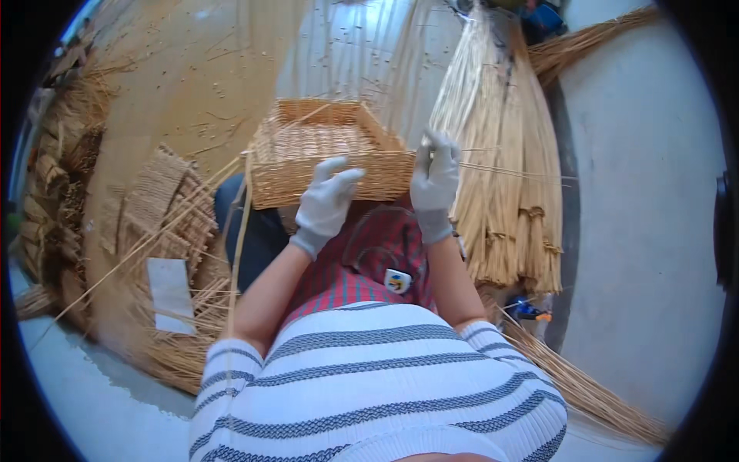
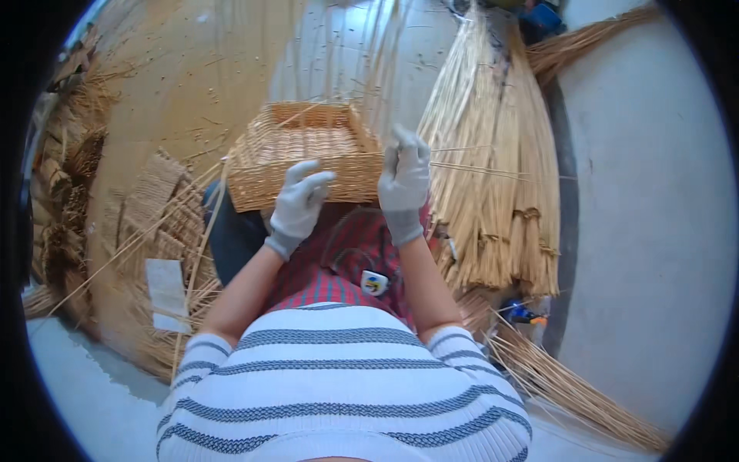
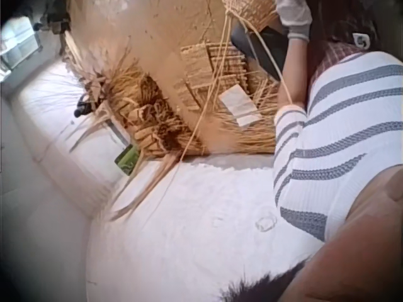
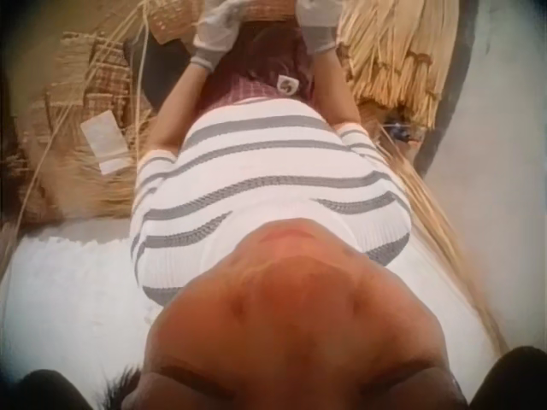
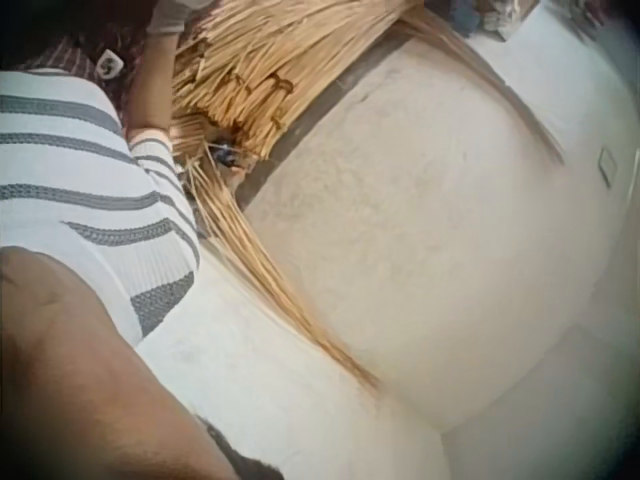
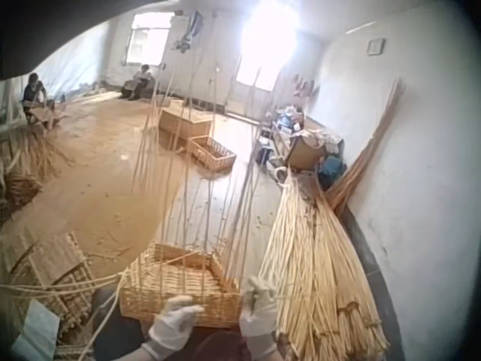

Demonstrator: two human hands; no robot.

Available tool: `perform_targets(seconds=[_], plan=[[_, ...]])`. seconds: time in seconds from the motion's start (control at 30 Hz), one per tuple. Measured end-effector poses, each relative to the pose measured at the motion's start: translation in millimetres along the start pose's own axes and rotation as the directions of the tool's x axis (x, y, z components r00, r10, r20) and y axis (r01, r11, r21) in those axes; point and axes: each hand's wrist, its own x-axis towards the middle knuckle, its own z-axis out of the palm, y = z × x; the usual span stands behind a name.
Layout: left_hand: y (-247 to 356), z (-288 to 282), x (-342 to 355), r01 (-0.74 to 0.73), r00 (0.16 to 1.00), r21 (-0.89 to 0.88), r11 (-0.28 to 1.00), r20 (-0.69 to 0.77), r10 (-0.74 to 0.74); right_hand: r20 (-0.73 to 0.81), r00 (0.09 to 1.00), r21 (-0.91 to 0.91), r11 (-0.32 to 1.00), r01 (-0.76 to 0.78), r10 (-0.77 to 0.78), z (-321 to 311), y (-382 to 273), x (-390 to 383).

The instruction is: Weaving a straw basket by hand using straw bundles and tools.

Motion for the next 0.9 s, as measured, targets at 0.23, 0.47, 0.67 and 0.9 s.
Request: perform_targets(seconds=[0.23,0.47,0.67,0.9], plan=[[-83,-93,-34,0.41,0.706,-0.253,0.877,-0.52,-0.48,0.691,0.644,0.34,0.934,0.112,-0.329,76,-102,-76],[-78,-118,-28,0.158,0.765,-0.671,0.724,-0.38,-0.52,0.587,0.664,0.6,0.8,0.028,-0.463,85,-197,-63],[-74,-107,-48,0.088,0.586,-0.994,0.061,0.002,-0.811,0.375,0.679,0.456,0.763,0.458,-0.631,93,-191,-77],[-108,-161,10,0.493,0.868,-0.594,0.635,0.284,-0.408,0.428,0.631,0.234,0.753,0.615,-0.648,70,-186,-54]])
